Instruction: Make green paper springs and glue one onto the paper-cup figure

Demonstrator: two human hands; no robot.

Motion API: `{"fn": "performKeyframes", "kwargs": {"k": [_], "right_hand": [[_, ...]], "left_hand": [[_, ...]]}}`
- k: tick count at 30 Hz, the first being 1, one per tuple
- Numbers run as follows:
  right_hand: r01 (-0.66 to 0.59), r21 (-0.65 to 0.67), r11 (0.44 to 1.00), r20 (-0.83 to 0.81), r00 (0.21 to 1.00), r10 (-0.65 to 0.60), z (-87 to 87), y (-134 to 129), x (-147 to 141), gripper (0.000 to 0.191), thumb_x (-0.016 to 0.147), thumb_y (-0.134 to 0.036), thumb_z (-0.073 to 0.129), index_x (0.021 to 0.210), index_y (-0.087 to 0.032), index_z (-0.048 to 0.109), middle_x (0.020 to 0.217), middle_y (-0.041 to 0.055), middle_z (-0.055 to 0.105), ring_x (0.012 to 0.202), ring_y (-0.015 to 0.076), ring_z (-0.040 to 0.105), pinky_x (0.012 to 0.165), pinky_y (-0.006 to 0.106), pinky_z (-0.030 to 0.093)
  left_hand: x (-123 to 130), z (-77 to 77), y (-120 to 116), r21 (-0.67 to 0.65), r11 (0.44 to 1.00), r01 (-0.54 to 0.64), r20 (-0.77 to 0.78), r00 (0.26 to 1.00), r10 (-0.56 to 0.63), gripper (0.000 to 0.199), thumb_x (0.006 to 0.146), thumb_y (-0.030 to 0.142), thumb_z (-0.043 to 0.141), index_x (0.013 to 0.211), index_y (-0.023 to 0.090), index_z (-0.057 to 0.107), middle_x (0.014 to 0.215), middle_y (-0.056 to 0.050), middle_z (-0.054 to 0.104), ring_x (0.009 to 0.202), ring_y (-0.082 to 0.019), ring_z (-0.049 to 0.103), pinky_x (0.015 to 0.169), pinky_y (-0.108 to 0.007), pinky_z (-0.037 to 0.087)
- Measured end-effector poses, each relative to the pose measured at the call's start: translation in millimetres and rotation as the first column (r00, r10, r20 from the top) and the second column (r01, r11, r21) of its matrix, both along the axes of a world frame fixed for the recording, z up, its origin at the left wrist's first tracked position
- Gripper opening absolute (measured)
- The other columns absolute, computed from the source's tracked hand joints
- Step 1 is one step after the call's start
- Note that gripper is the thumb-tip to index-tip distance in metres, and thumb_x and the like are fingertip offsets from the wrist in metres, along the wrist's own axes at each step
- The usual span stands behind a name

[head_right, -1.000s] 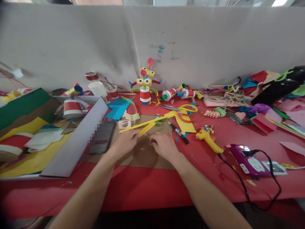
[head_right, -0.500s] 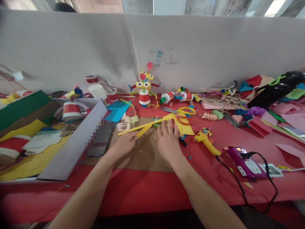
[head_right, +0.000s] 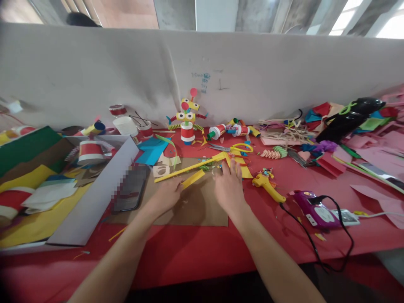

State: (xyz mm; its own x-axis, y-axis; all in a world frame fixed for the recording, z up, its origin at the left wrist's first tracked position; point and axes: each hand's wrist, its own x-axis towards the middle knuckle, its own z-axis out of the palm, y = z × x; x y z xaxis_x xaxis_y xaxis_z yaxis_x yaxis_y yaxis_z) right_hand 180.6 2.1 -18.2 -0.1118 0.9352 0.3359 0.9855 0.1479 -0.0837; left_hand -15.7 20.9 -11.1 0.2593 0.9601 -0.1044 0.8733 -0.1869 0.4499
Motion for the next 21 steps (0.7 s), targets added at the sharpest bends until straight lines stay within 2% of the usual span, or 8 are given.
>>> {"fn": "performKeyframes", "kwargs": {"k": [3,6,8,10,13,15,18,21], "right_hand": [[-0.083,-0.019,0.996,-0.134,0.988,0.080,1.8,-5,2,0.019,0.083,-0.021,0.051,0.083,-0.020,0.070,0.101,0.0050,0.068,0.106,0.0243,0.051,0.092,0.038,0.036],[-0.114,0.010,0.993,-0.183,0.977,0.113,-0.3,-9,2,0.024,0.082,-0.016,0.052,0.101,-0.021,0.065,0.105,0.0041,0.066,0.101,0.0225,0.051,0.088,0.035,0.038],[-0.186,0.014,0.982,-0.152,0.971,0.186,-2.1,-6,0,0.036,0.082,-0.012,0.048,0.115,-0.022,0.059,0.117,0.0039,0.062,0.105,0.0220,0.048,0.088,0.035,0.037],[-0.265,-0.011,0.964,-0.102,0.959,0.263,-3.3,-1,-3,0.038,0.083,-0.010,0.045,0.115,-0.024,0.061,0.120,0.0031,0.060,0.108,0.0216,0.046,0.088,0.034,0.036],[-0.331,-0.066,0.941,-0.036,0.944,0.329,-4.6,8,-4,0.029,0.084,-0.011,0.046,0.097,-0.023,0.069,0.106,0.0036,0.066,0.103,0.0209,0.048,0.085,0.033,0.035],[-0.362,-0.091,0.928,0.019,0.931,0.365,-6.2,13,-3,0.023,0.084,-0.014,0.049,0.089,-0.023,0.069,0.095,0.0038,0.068,0.098,0.0209,0.049,0.082,0.033,0.034],[-0.394,-0.106,0.913,0.101,0.909,0.404,-9.3,14,0,0.019,0.084,-0.015,0.051,0.089,-0.021,0.068,0.088,0.0049,0.068,0.093,0.0207,0.050,0.078,0.033,0.033],[-0.404,-0.097,0.910,0.165,0.895,0.415,-11.2,11,4,0.019,0.086,-0.015,0.050,0.093,-0.020,0.067,0.088,0.0055,0.067,0.092,0.0205,0.050,0.076,0.033,0.032]], "left_hand": [[10,1.5,-8,-0.004,1.000,-0.018,-0.095,0.995,0.017,0.033,0.085,0.019,0.036,0.107,0.019,0.060,0.099,-0.011,0.068,0.096,-0.023,0.062,0.082,-0.033,0.045],[20,5.4,-19,0.056,0.997,-0.043,-0.237,0.970,0.055,0.033,0.084,0.020,0.035,0.104,0.020,0.061,0.092,-0.012,0.068,0.088,-0.025,0.064,0.075,-0.036,0.048],[25,7.1,-24,0.096,0.994,-0.042,-0.295,0.953,0.069,0.032,0.085,0.020,0.035,0.101,0.019,0.062,0.088,-0.012,0.068,0.084,-0.026,0.065,0.071,-0.036,0.048],[28,7.2,-27,0.125,0.992,-0.034,-0.310,0.948,0.072,0.032,0.086,0.022,0.033,0.097,0.018,0.063,0.084,-0.013,0.067,0.080,-0.027,0.065,0.069,-0.037,0.048],[30,5.6,-28,0.152,0.988,-0.026,-0.304,0.950,0.072,0.032,0.087,0.025,0.033,0.094,0.018,0.064,0.079,-0.013,0.067,0.076,-0.028,0.065,0.065,-0.038,0.049],[30,4.3,-28,0.177,0.984,0.003,-0.292,0.955,0.050,0.031,0.086,0.022,0.035,0.090,0.018,0.065,0.084,-0.013,0.066,0.081,-0.028,0.064,0.066,-0.036,0.049],[30,2.9,-29,0.214,0.974,0.073,-0.285,0.959,-0.009,0.030,0.083,0.014,0.037,0.083,0.015,0.067,0.095,-0.014,0.064,0.095,-0.027,0.060,0.069,-0.033,0.049],[32,2.1,-31,0.167,0.983,0.083,-0.304,0.952,-0.029,0.032,0.083,0.009,0.035,0.087,0.014,0.066,0.094,-0.015,0.063,0.087,-0.025,0.062,0.068,-0.032,0.049]]}}
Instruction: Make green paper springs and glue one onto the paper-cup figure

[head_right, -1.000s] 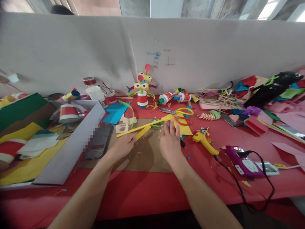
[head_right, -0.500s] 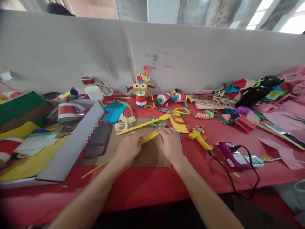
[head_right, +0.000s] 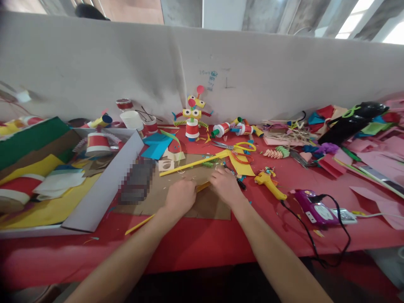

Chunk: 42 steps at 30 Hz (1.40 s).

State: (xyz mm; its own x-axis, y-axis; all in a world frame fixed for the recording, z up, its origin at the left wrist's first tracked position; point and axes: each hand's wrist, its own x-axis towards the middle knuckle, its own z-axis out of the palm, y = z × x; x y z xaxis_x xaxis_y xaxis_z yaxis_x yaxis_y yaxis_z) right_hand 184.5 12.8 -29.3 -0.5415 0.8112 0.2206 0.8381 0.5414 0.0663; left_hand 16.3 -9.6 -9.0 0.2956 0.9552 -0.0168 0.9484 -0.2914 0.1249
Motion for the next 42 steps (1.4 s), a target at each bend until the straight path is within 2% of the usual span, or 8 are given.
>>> {"fn": "performKeyframes", "kwargs": {"k": [9,14,19,22,27,33,37,42], "right_hand": [[0.143,0.017,0.990,0.059,0.988,-0.143,1.6,-1,-8,0.023,0.087,-0.016,0.046,0.089,-0.021,0.068,0.084,0.0071,0.066,0.090,0.0231,0.050,0.071,0.033,0.032],[0.301,0.011,0.953,-0.032,0.953,-0.301,15.9,-14,22,0.033,0.084,-0.012,0.043,0.110,-0.021,0.061,0.100,0.0076,0.066,0.095,0.0220,0.052,0.078,0.032,0.036],[0.763,-0.004,0.647,0.097,0.644,-0.759,20.1,-35,89,0.033,0.078,-0.022,0.046,0.104,-0.008,0.060,0.098,0.0200,0.064,0.094,0.0316,0.056,0.076,0.040,0.039],[0.809,-0.126,0.574,0.190,0.588,-0.786,10.5,-38,111,0.034,0.076,-0.021,0.048,0.104,-0.005,0.059,0.099,0.0222,0.062,0.092,0.0310,0.059,0.075,0.039,0.041],[0.800,-0.175,0.574,0.155,0.599,-0.786,4.3,-33,118,0.039,0.075,-0.019,0.049,0.110,-0.004,0.054,0.104,0.0227,0.059,0.089,0.0282,0.060,0.072,0.035,0.043],[0.792,-0.196,0.579,-0.106,0.569,-0.815,31.7,-56,102,0.038,0.078,-0.021,0.045,0.112,-0.005,0.052,0.090,0.0192,0.064,0.081,0.0286,0.061,0.068,0.035,0.043],[0.341,-0.519,0.784,-0.467,0.655,-0.594,34.6,-74,61,0.030,0.083,-0.033,0.044,0.106,-0.017,0.055,0.084,0.0054,0.065,0.074,0.0200,0.060,0.065,0.029,0.044],[0.046,-0.631,0.774,-0.582,0.632,-0.512,21.2,-76,22,0.034,0.088,-0.047,0.037,0.087,-0.017,0.054,0.057,-0.0018,0.054,0.055,0.0143,0.054,0.056,0.025,0.043]], "left_hand": [[3,5.5,-2,-0.073,0.997,-0.007,-0.025,1.000,0.005,0.025,0.083,0.013,0.040,0.086,0.011,0.064,0.089,-0.016,0.065,0.083,-0.027,0.064,0.068,-0.034,0.049],[4,6.7,-4,-0.080,0.996,-0.036,-0.033,0.999,0.034,0.027,0.083,0.012,0.037,0.087,0.009,0.064,0.084,-0.019,0.066,0.081,-0.028,0.065,0.066,-0.035,0.049],[4,4.3,-3,-0.101,0.993,-0.066,-0.019,0.998,0.064,0.030,0.084,0.011,0.035,0.087,0.009,0.065,0.084,-0.020,0.066,0.083,-0.029,0.065,0.068,-0.036,0.049],[0,5.9,-1,-0.106,0.993,-0.053,-0.005,0.999,0.053,0.030,0.085,0.018,0.038,0.088,0.011,0.067,0.087,-0.018,0.067,0.083,-0.028,0.065,0.069,-0.036,0.049],[-6,9.5,3,-0.131,0.991,-0.037,0.047,0.998,0.044,0.023,0.082,0.023,0.048,0.088,0.016,0.069,0.086,-0.014,0.069,0.083,-0.027,0.064,0.070,-0.035,0.049],[-8,7.3,8,-0.155,0.986,-0.056,0.059,0.996,0.066,0.027,0.079,0.022,0.046,0.087,0.016,0.071,0.085,-0.014,0.069,0.082,-0.024,0.064,0.073,-0.033,0.048],[-10,4.7,12,-0.148,0.987,-0.054,0.059,0.996,0.064,0.027,0.078,0.023,0.047,0.088,0.017,0.071,0.086,-0.013,0.069,0.082,-0.024,0.064,0.073,-0.033,0.048],[-11,5.1,14,-0.169,0.984,-0.049,0.066,0.996,0.061,0.025,0.078,0.024,0.049,0.089,0.019,0.071,0.088,-0.013,0.069,0.085,-0.025,0.064,0.073,-0.034,0.049]]}}
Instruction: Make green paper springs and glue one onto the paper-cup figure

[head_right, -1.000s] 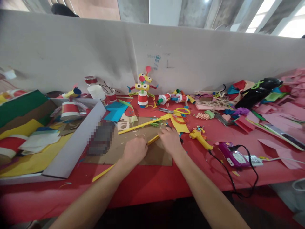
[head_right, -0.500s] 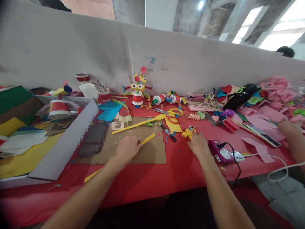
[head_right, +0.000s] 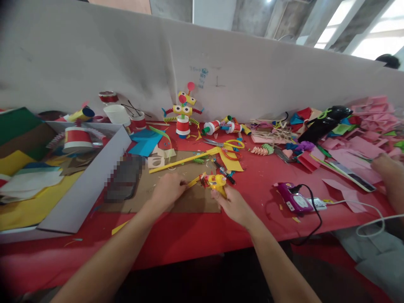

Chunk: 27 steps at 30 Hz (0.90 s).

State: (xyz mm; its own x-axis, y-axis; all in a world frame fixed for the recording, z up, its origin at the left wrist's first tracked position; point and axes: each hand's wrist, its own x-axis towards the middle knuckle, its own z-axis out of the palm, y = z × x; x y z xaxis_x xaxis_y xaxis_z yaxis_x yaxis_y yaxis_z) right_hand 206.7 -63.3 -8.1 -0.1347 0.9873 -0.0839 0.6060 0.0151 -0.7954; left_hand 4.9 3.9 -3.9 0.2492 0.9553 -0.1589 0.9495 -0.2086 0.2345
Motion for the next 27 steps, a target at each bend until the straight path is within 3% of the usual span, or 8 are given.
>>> {"fn": "performKeyframes", "kwargs": {"k": [6,12,16,20,25,27], "right_hand": [[-0.024,-0.014,1.000,0.064,0.998,0.025,-2.4,8,-6,0.038,0.090,-0.051,0.032,0.083,-0.019,0.052,0.055,-0.0019,0.052,0.051,0.0145,0.053,0.051,0.025,0.040],[0.053,0.113,0.992,0.242,0.967,-0.079,-1.4,14,-6,0.037,0.089,-0.046,0.037,0.103,-0.016,0.053,0.088,0.0098,0.065,0.079,0.0219,0.062,0.065,0.030,0.043],[0.000,0.050,0.999,0.234,0.972,-0.012,-1.1,16,-7,0.041,0.089,-0.049,0.036,0.103,-0.016,0.055,0.083,0.0094,0.066,0.077,0.0226,0.062,0.063,0.029,0.043],[0.107,0.118,0.987,0.293,0.946,-0.138,-0.6,17,-8,0.042,0.089,-0.046,0.038,0.112,-0.014,0.051,0.095,0.0138,0.066,0.085,0.0264,0.062,0.069,0.032,0.042],[-0.044,0.014,0.999,0.218,0.975,0.040,2.4,12,-10,0.039,0.089,-0.050,0.037,0.101,-0.018,0.055,0.083,0.0082,0.067,0.075,0.0230,0.062,0.061,0.028,0.041],[0.012,0.038,0.999,0.253,0.967,-0.021,3.6,12,-6,0.039,0.089,-0.050,0.037,0.104,-0.018,0.054,0.085,0.0083,0.067,0.078,0.0238,0.063,0.061,0.028,0.041]], "left_hand": [[0,1.7,-1,-0.004,1.000,-0.013,-0.007,1.000,0.013,0.026,0.078,0.023,0.047,0.089,0.016,0.070,0.086,-0.013,0.068,0.083,-0.025,0.065,0.071,-0.033,0.049],[1,1.7,-1,-0.006,1.000,-0.009,-0.021,1.000,0.009,0.029,0.080,0.025,0.044,0.090,0.014,0.069,0.087,-0.015,0.068,0.083,-0.026,0.064,0.070,-0.034,0.049],[1,1.9,-1,-0.019,1.000,-0.013,-0.033,0.999,0.012,0.029,0.080,0.027,0.046,0.091,0.015,0.069,0.090,-0.015,0.068,0.084,-0.025,0.064,0.072,-0.033,0.049],[1,1.3,-1,-0.009,1.000,-0.009,-0.033,0.999,0.009,0.029,0.081,0.026,0.044,0.090,0.016,0.070,0.089,-0.014,0.068,0.084,-0.025,0.064,0.071,-0.034,0.049],[1,-0.7,1,0.000,1.000,-0.006,-0.035,0.999,0.006,0.029,0.080,0.027,0.046,0.091,0.017,0.070,0.089,-0.014,0.068,0.083,-0.025,0.064,0.071,-0.034,0.049],[0,-0.8,1,0.002,1.000,-0.004,-0.028,1.000,0.004,0.028,0.080,0.026,0.046,0.089,0.018,0.071,0.088,-0.013,0.069,0.083,-0.024,0.064,0.071,-0.034,0.048]]}}
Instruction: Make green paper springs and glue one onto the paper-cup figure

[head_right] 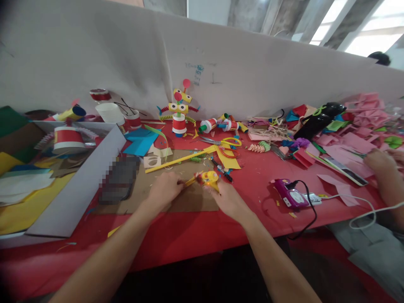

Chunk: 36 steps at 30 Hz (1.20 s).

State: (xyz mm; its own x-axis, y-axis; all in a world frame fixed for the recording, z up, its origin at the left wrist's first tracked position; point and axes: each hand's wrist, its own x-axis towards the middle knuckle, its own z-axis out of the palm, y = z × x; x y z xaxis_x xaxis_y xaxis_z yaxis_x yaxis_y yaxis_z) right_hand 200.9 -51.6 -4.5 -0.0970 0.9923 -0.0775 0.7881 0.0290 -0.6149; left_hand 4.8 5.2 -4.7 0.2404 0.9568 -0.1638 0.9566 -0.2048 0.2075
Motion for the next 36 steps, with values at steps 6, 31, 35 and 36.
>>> {"fn": "performKeyframes", "kwargs": {"k": [6,31,35,36], "right_hand": [[0.336,0.222,0.915,0.388,0.831,-0.399,-1.6,11,38,0.041,0.091,-0.047,0.031,0.109,-0.013,0.047,0.091,0.0158,0.064,0.082,0.0294,0.064,0.060,0.031,0.039],[0.063,-0.148,0.987,-0.871,0.464,-0.161,-21.3,65,-59,0.027,0.060,-0.039,0.075,0.065,-0.015,0.066,0.059,-0.0013,0.058,0.057,0.0099,0.047,0.059,0.026,0.036],[0.045,-0.192,0.980,-0.855,0.484,-0.189,-23.9,63,-49,0.028,0.059,-0.039,0.076,0.066,-0.014,0.068,0.060,0.0003,0.061,0.056,0.0094,0.048,0.056,0.024,0.036],[0.062,-0.198,0.978,-0.851,0.484,-0.203,-23.1,63,-46,0.027,0.057,-0.039,0.077,0.065,-0.014,0.068,0.059,0.0003,0.061,0.055,0.0092,0.048,0.055,0.024,0.037]], "left_hand": [[0,4.9,-5,0.023,0.998,0.065,-0.012,0.998,-0.065,0.026,0.080,0.030,0.050,0.088,0.017,0.071,0.086,-0.013,0.069,0.083,-0.027,0.064,0.070,-0.035,0.048],[-22,15.5,10,-0.219,0.969,0.114,0.771,0.629,0.100,0.023,0.070,0.036,0.055,0.067,0.014,0.063,0.058,0.003,0.048,0.055,-0.009,0.038,0.052,-0.023,0.029],[-18,13.4,11,-0.225,0.964,0.143,0.755,0.651,0.080,0.023,0.071,0.035,0.053,0.061,0.015,0.058,0.055,0.004,0.045,0.054,-0.009,0.039,0.053,-0.023,0.029],[-17,13.6,11,-0.231,0.962,0.146,0.747,0.660,0.079,0.024,0.071,0.035,0.052,0.059,0.015,0.056,0.054,0.005,0.043,0.053,-0.009,0.038,0.052,-0.023,0.029]]}}
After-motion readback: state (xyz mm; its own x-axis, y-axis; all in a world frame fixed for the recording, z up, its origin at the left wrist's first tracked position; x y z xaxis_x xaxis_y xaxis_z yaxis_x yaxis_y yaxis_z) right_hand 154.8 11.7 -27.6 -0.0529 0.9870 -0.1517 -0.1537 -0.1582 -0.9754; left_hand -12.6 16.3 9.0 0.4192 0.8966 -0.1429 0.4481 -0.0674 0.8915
